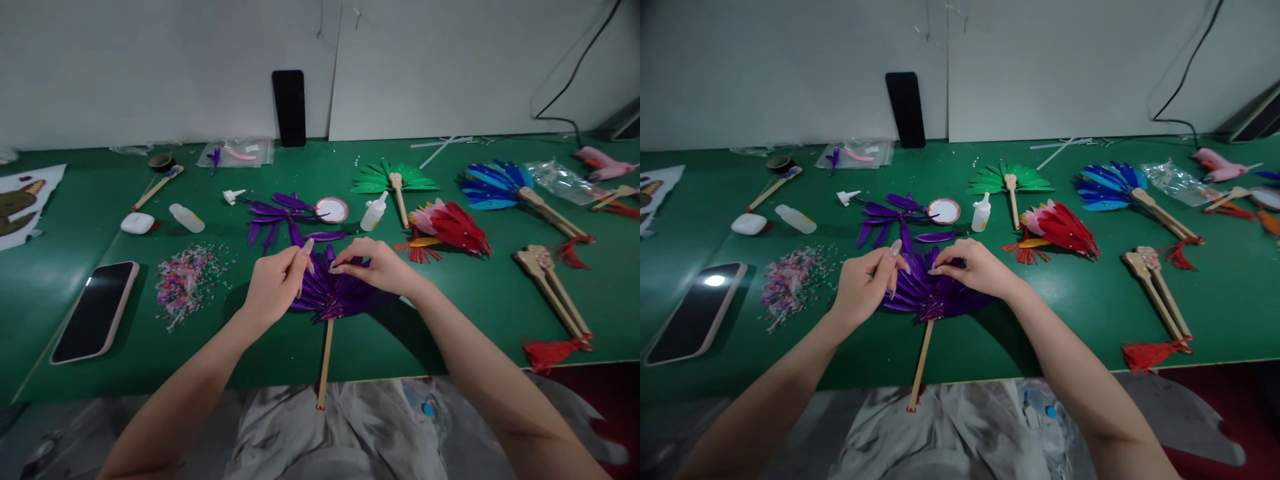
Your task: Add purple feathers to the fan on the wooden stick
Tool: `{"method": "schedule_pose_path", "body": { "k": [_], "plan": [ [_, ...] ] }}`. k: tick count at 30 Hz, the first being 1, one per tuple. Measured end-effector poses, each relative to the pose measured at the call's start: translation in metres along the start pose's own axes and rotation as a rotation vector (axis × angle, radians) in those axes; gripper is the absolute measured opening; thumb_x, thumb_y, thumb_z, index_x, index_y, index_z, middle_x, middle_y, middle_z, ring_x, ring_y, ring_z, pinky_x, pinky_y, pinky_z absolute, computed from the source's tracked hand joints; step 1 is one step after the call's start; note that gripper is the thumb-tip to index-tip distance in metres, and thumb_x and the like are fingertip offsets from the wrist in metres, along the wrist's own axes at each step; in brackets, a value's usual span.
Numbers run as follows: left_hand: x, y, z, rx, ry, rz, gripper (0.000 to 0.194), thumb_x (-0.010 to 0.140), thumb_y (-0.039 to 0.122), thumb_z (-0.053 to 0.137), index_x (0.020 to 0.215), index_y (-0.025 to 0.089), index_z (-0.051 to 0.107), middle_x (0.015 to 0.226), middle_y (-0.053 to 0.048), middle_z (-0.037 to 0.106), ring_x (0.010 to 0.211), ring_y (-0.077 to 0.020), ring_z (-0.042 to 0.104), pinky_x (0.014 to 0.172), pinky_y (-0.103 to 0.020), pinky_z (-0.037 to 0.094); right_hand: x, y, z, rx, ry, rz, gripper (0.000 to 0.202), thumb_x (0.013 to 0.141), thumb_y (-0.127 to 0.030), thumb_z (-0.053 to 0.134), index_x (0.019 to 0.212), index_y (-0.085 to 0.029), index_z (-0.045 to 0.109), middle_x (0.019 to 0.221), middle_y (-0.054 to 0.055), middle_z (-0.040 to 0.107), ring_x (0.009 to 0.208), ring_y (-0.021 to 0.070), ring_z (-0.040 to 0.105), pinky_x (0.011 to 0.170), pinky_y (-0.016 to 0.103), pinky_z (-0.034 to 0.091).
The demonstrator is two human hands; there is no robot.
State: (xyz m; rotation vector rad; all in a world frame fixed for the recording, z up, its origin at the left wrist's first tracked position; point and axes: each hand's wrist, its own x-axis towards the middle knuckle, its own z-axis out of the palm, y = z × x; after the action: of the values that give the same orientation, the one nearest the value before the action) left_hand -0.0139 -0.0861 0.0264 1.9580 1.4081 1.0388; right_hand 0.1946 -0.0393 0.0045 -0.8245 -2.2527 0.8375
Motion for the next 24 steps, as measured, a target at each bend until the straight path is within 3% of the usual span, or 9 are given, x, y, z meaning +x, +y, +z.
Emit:
{"method": "schedule_pose_path", "body": {
  "k": [10, 16, 24],
  "plan": [
    [-0.001, 0.002, 0.0, -0.006, -0.002, 0.006, 0.036, 0.094, 0.027, 0.04, 0.063, 0.018, 0.056, 0.041, 0.005, 0.051, 0.039, -0.0082, 0.051, 0.047, -0.02, 0.039, -0.001, 0.004, -0.001, -0.094, -0.058, 0.092, 0.028, 0.078, -0.035, 0.07, 0.102, -0.019, 0.067, 0.078, 0.003, 0.066, 0.072, 0.0167, 0.06, 0.068, 0.027, 0.042],
    [-0.001, 0.002, 0.001, -0.005, 0.003, -0.019, 0.038, 0.094, 0.026, 0.041, 0.06, 0.018, 0.055, 0.042, 0.005, 0.052, 0.041, -0.0088, 0.053, 0.047, -0.021, 0.039, -0.003, 0.008, -0.018, -0.068, -0.023, 0.253, 0.028, 0.088, -0.041, 0.054, 0.087, -0.017, 0.069, 0.078, 0.005, 0.069, 0.067, 0.0163, 0.059, 0.06, 0.026, 0.041],
    [0.0, 0.002, 0.002, 0.005, 0.004, -0.018, 0.034, 0.094, 0.025, 0.042, 0.064, 0.018, 0.058, 0.042, 0.006, 0.051, 0.038, -0.0075, 0.05, 0.046, -0.02, 0.039, -0.005, 0.014, -0.024, -0.048, 0.002, 0.311, 0.035, 0.091, -0.041, 0.046, 0.083, -0.016, 0.068, 0.07, 0.003, 0.068, 0.063, 0.0156, 0.059, 0.059, 0.026, 0.039]
  ]
}}
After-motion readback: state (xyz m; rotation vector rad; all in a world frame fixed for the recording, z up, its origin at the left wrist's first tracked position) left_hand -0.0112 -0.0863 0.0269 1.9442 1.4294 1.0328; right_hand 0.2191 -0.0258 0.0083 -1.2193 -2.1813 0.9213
